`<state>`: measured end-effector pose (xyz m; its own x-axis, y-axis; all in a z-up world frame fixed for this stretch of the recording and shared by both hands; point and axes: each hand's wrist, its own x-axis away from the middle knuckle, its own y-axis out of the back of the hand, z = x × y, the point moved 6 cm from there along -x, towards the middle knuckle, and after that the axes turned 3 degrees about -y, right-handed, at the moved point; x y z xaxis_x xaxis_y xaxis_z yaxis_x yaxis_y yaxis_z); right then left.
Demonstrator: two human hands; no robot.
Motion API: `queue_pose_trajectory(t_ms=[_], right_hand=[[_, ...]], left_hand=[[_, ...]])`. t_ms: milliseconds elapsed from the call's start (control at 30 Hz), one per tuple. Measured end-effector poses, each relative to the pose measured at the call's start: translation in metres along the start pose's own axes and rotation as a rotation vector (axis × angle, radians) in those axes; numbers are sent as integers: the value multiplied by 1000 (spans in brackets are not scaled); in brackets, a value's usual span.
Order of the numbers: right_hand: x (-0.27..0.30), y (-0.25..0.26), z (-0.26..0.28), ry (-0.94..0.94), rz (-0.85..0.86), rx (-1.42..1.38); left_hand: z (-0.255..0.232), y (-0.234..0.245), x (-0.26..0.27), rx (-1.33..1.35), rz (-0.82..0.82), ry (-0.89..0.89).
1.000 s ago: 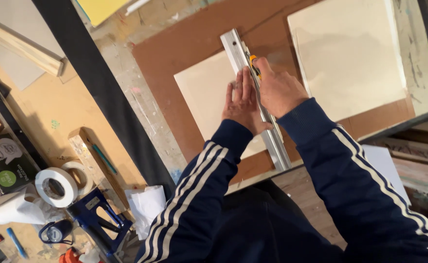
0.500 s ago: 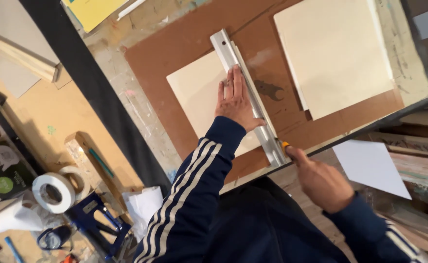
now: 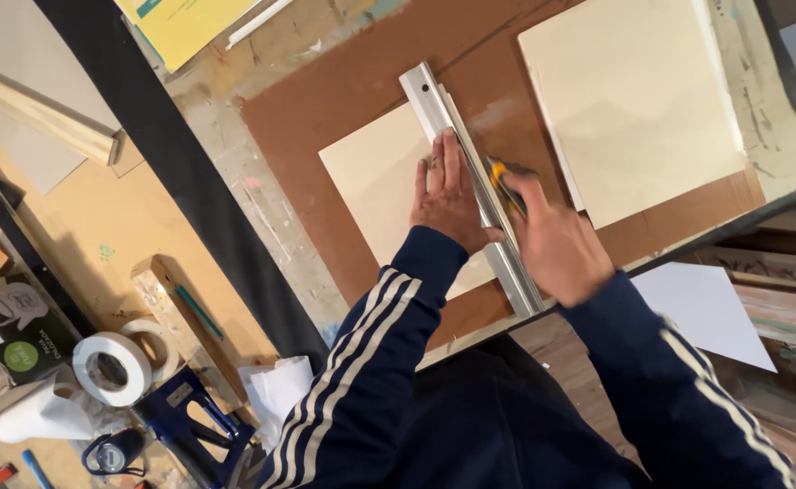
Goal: Measure and cut a piece of mat board using a ruler and a utility knife.
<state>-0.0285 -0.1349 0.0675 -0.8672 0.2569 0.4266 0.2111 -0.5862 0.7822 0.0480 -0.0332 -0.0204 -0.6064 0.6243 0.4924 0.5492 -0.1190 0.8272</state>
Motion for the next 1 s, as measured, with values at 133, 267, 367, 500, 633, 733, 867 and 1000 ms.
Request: queue_pose_trajectory(t_ms=[133, 267, 367, 500, 633, 733, 867, 1000], right_hand=[[-45, 0, 26, 157, -101, -25], [-75, -5, 30, 60, -82, 51], [-85, -7, 32, 72, -77, 66], [-90, -10, 33, 48, -26, 88], [-90, -7, 37, 87, -35, 92], [-91, -1, 40, 76, -28, 83], [-93, 0, 41, 57, 28, 101], [-97, -8, 34, 26, 81, 84]], left_hand=[[-2, 1, 3, 49, -51, -16], [0, -2, 4, -16, -7, -17], [-1, -4, 3, -34, -4, -48], [-1, -1, 4, -36, 14, -56], [0, -3, 3, -40, 20, -60], [1, -3, 1, 7, 14, -55], [0, -2, 4, 53, -32, -62], [0, -3, 4, 71, -27, -49]])
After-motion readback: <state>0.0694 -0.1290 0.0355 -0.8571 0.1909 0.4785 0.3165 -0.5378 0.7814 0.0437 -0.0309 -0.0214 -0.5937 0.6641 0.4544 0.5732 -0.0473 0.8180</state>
